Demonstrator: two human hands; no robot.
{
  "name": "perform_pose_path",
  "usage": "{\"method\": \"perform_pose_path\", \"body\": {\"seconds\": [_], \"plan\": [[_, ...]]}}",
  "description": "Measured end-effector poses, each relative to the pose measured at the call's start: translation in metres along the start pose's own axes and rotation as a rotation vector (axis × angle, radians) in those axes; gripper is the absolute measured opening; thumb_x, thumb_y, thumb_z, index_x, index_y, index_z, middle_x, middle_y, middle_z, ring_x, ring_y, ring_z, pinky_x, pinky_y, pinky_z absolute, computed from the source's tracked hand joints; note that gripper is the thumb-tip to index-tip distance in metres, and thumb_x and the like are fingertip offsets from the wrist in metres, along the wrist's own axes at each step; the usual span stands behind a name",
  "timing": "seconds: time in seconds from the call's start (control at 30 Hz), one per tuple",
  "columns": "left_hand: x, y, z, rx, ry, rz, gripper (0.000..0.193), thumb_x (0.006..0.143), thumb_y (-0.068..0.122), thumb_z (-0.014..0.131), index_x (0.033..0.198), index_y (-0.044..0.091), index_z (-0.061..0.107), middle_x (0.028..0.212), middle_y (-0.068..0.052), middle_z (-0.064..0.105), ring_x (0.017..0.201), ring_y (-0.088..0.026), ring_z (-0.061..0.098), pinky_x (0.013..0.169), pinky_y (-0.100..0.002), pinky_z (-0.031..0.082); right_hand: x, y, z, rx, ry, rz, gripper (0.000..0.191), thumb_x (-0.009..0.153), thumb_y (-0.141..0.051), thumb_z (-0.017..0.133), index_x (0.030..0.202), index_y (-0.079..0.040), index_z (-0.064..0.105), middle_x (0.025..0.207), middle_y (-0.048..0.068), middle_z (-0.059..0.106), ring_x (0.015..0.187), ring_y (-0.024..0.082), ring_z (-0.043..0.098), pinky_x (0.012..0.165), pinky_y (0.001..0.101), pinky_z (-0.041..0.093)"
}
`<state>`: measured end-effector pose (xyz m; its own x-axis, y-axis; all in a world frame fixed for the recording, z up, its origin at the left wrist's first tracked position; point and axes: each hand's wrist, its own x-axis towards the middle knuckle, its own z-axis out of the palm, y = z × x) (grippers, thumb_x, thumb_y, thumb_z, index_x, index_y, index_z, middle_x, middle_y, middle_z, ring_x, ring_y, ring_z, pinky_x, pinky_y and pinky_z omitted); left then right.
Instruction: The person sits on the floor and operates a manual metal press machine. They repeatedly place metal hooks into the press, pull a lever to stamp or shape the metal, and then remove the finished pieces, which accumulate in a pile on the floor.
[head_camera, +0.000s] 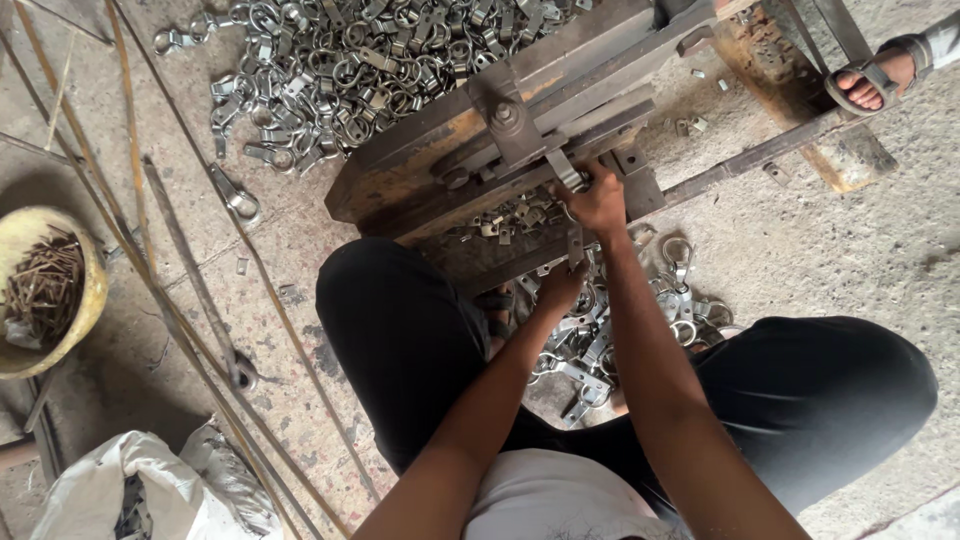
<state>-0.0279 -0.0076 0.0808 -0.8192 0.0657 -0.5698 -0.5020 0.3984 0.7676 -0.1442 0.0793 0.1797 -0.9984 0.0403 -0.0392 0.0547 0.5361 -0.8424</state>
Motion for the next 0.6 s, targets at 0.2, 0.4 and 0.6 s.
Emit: {"method": "perform_pose_path", "body": {"seconds": [0.2, 0.4, 0.6], "plan": [[-0.009, 0.012, -0.004, 0.061, 0.001, 0.145, 0.048, 0.097, 0.045, 0.059, 0.128, 0.008, 0.062, 0.103, -0.020, 0.075, 0.100, -0.040, 0.072, 0.087, -0.049, 0.054, -0.008, 0.068, -0.028, 0.686, 0.333, 0.807, 0.044, 0.091, -0.020, 0.072, 0.123, 0.006, 0.061, 0.100, 0.018, 0.069, 0.076, 0.023, 0.070, 0.066, 0.0380, 0.064], [0.004, 0.023, -0.003, -0.109, -0.043, 0.454, 0.043, 0.098, 0.035, 0.065, 0.132, 0.007, 0.060, 0.094, -0.014, 0.072, 0.084, -0.030, 0.071, 0.076, -0.044, 0.055, -0.005, 0.072, -0.124, 1.301, 0.811, 0.014, 0.086, 0.092, -0.047, 0.077, 0.156, -0.023, 0.025, 0.159, 0.018, 0.038, 0.138, 0.043, 0.051, 0.111, 0.0650, 0.051], [0.042, 0.047, 0.001, -0.669, -0.202, 0.372, 0.024, 0.107, 0.020, 0.060, 0.125, 0.004, 0.063, 0.086, 0.000, 0.059, 0.070, -0.009, 0.051, 0.058, -0.029, 0.044, -0.007, -0.004, -0.117, 0.603, 0.138, -0.437, 0.050, 0.107, -0.023, 0.071, 0.154, -0.010, 0.057, 0.157, 0.016, 0.049, 0.145, 0.024, 0.046, 0.123, 0.0506, 0.041]]}}
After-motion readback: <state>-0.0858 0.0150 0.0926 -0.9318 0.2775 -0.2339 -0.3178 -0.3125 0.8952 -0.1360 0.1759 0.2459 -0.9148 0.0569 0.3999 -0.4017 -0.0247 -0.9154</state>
